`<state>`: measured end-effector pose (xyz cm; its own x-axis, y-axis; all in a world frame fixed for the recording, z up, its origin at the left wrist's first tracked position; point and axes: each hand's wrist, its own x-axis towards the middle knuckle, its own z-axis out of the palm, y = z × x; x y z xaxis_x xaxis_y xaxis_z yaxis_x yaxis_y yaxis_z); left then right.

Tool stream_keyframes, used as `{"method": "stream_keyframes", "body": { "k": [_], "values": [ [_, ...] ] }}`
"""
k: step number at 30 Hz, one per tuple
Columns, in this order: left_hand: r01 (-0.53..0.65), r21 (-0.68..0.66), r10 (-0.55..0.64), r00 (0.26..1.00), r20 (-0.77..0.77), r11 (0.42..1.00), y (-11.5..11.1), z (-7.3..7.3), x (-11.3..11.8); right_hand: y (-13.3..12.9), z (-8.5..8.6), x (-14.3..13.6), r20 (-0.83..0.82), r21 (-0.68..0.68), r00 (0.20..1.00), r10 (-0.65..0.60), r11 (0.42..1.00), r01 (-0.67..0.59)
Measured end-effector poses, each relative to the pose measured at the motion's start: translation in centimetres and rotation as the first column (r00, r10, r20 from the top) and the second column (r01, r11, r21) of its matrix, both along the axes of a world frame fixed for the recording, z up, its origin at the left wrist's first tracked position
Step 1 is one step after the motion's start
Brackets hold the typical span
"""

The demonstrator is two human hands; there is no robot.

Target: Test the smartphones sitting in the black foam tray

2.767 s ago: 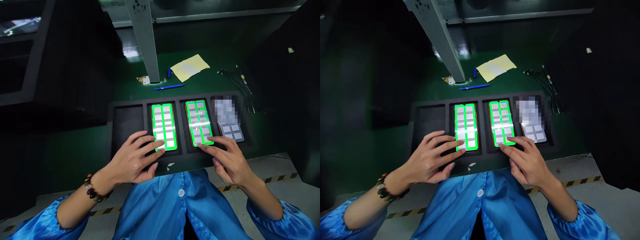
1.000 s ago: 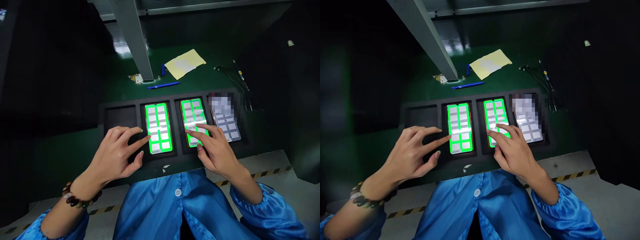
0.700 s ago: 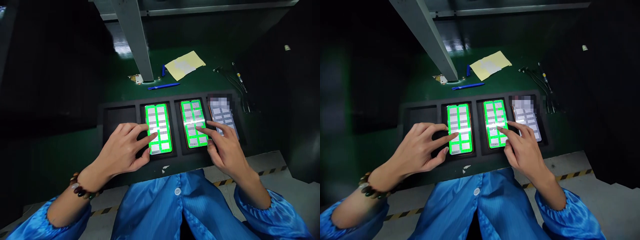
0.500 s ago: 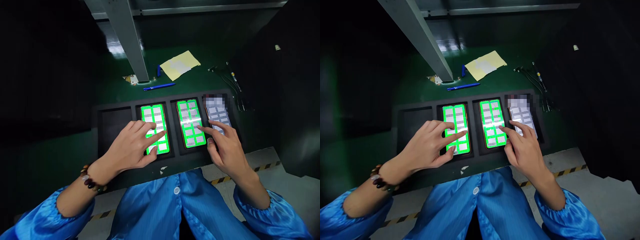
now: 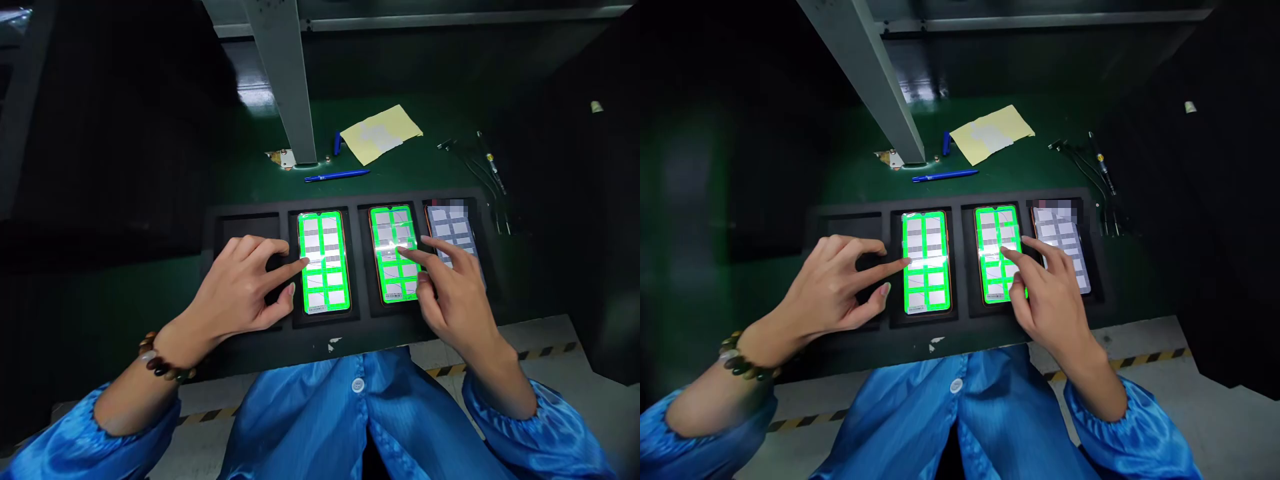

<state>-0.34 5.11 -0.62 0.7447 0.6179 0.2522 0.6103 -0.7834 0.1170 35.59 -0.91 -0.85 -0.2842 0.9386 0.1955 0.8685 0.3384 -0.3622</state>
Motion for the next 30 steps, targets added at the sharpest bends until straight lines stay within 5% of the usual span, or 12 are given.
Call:
{"method": "stream_keyframes", "body": {
  "k": [8, 17, 26, 30],
  "values": [
    [0.137, -0.060, -0.139, 0.990, -0.025, 0.989, 1.4, -0.2, 3.9, -0.5, -0.1, 0.9, -0.005, 0.010, 0.999, -0.047, 0.999, 0.047],
    [-0.074, -0.042, 0.069, 0.993, -0.099, 0.996, 0.3, 0.3, -0.5, 2.2, -1.0, -2.7, -0.028, 0.016, 0.990, 0.136, 0.991, -0.136],
    [0.058, -0.043, -0.059, 0.998, -0.035, 0.997, 1.9, -0.2, 3.4, 1.1, -0.3, 0.9, 0.020, 0.021, 0.996, -0.085, 0.996, 0.085],
    [0.083, -0.056, -0.086, 0.996, -0.039, 0.995, 2.1, -0.1, 3.8, 1.7, -0.7, 0.4, 0.002, 0.022, 0.998, -0.067, 0.997, 0.067]
  ]
}}
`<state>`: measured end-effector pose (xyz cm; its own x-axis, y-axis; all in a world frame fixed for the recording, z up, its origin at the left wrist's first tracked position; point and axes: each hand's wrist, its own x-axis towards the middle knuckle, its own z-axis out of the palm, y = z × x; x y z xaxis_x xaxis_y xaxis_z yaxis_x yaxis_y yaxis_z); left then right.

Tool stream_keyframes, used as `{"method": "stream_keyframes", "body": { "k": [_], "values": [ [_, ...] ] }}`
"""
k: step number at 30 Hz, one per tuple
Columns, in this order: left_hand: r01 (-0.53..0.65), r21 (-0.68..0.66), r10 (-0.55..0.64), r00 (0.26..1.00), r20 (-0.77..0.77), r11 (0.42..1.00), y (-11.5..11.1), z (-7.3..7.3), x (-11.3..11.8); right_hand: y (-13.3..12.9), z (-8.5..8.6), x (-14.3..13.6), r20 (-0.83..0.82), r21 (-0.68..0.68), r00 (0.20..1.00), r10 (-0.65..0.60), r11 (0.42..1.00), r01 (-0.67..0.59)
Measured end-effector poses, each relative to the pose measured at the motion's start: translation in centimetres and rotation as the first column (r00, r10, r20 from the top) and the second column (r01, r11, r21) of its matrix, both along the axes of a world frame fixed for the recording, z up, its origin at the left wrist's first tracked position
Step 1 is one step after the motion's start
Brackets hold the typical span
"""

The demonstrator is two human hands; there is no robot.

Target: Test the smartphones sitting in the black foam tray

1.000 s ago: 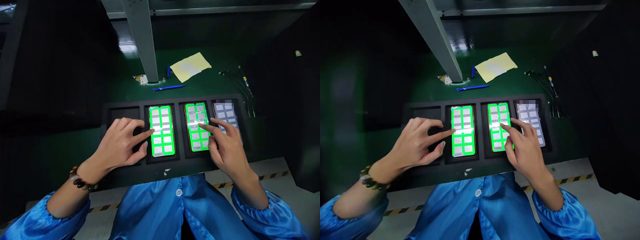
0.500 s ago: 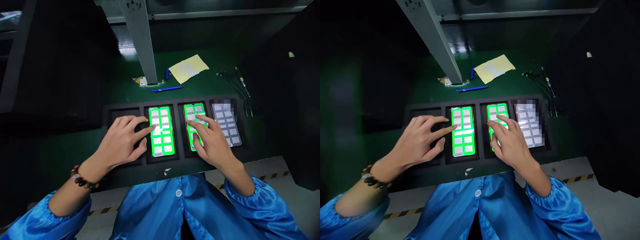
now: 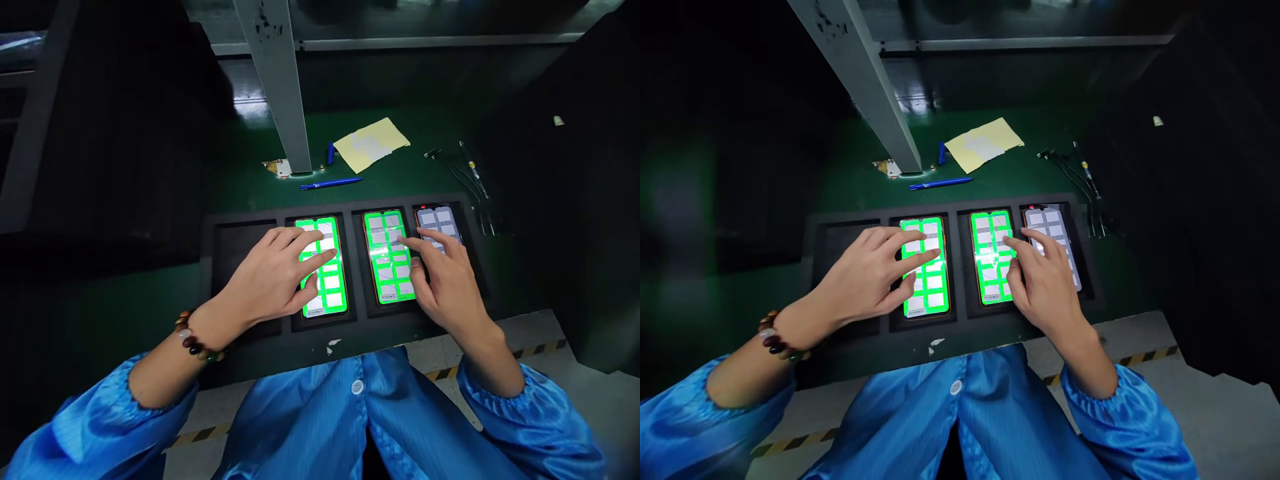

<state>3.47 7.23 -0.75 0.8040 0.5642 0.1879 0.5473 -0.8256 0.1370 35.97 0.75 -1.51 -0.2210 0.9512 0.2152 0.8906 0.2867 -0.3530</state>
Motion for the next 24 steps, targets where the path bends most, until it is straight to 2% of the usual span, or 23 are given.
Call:
{"method": "stream_keyframes", "body": {
  "k": [6, 9, 15, 18, 21, 24],
  "values": [
    [-0.214, 0.031, 0.215, 0.975, -0.047, 0.976, -0.6, 0.2, -3.3, 2.5, -0.3, -3.5, -0.031, -0.018, 0.991, 0.129, 0.991, -0.130],
    [-0.244, 0.036, 0.246, 0.968, -0.054, 0.969, -0.5, 0.3, -3.6, 2.9, -0.1, -3.5, -0.020, -0.023, 0.992, 0.124, 0.992, -0.124],
    [-0.129, 0.006, 0.129, 0.991, -0.046, 0.992, 1.2, 0.1, -0.3, 2.2, 0.0, -0.8, -0.005, -0.015, 1.000, -0.017, 1.000, 0.017],
    [-0.091, -0.023, 0.090, 0.995, -0.050, 0.996, 2.0, 0.0, 0.9, 1.9, 0.3, 0.0, -0.013, -0.008, 0.999, -0.047, 0.999, 0.047],
    [-0.107, -0.078, 0.106, 0.994, -0.024, 0.991, 2.2, 0.0, 0.5, 1.6, 1.0, 1.8, -0.111, 0.053, 0.990, -0.082, 0.995, 0.088],
    [-0.243, -0.114, 0.247, 0.969, 0.021, 0.963, 2.0, 0.1, -1.5, 1.3, 0.9, 5.9, -0.217, 0.129, 0.953, -0.212, 0.961, 0.244]
  ]
}}
